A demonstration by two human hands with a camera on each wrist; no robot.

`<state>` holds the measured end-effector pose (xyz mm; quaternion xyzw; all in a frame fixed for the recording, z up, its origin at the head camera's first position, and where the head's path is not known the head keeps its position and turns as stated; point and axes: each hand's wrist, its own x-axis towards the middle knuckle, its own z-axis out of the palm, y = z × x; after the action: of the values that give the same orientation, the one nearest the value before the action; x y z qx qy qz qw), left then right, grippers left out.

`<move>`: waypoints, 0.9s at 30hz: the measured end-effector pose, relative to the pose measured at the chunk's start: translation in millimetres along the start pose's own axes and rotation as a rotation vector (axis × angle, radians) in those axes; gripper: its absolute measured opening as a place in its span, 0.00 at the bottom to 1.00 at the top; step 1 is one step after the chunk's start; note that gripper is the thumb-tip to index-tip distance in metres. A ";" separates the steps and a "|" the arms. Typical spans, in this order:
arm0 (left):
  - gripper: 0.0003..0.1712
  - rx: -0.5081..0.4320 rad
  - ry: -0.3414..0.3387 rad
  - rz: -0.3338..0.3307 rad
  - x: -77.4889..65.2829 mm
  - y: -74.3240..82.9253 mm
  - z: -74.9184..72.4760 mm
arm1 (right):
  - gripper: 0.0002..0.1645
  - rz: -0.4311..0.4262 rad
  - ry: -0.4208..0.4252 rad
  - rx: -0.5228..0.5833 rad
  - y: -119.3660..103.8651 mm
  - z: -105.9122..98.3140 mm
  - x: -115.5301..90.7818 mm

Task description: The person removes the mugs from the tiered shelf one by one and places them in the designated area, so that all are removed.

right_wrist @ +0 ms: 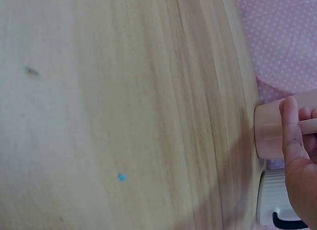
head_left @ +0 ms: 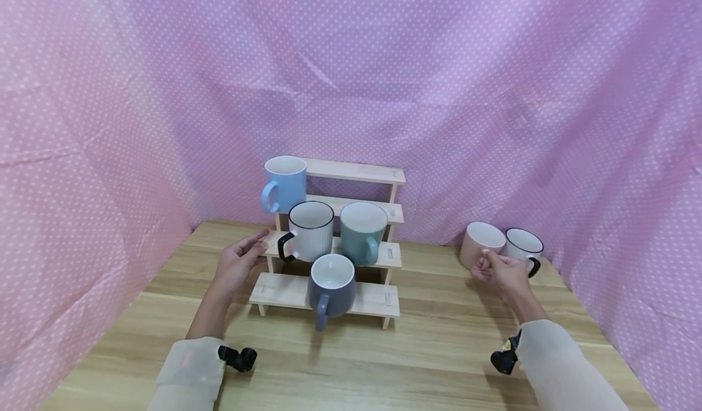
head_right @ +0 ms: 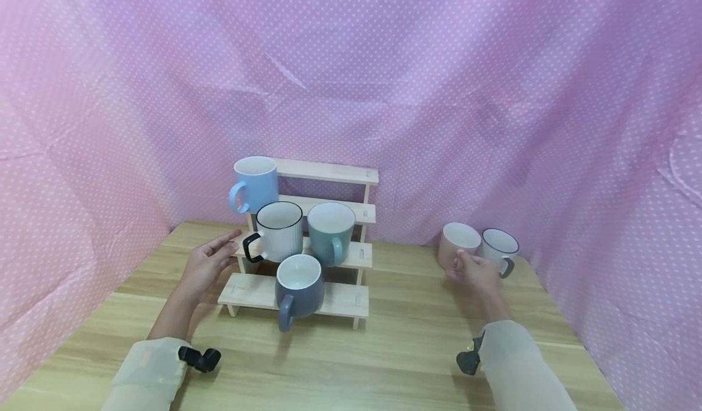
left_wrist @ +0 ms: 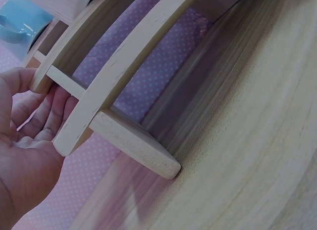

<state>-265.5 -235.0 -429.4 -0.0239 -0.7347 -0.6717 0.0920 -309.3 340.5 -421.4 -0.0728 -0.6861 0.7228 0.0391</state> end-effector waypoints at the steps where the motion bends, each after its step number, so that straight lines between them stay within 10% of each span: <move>1: 0.31 -0.001 0.000 0.001 0.1 0.5 0.4 | 0.22 0.009 0.002 0.003 -0.3 -1.1 -0.4; 27: 0.29 -0.017 0.002 0.006 0.9 0.6 0.3 | 0.22 0.009 -0.042 -0.089 2.8 -19.0 -5.5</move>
<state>-266.3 -234.7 -428.7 -0.0265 -0.7289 -0.6775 0.0945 -300.7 358.2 -424.8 -0.0625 -0.7179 0.6931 0.0180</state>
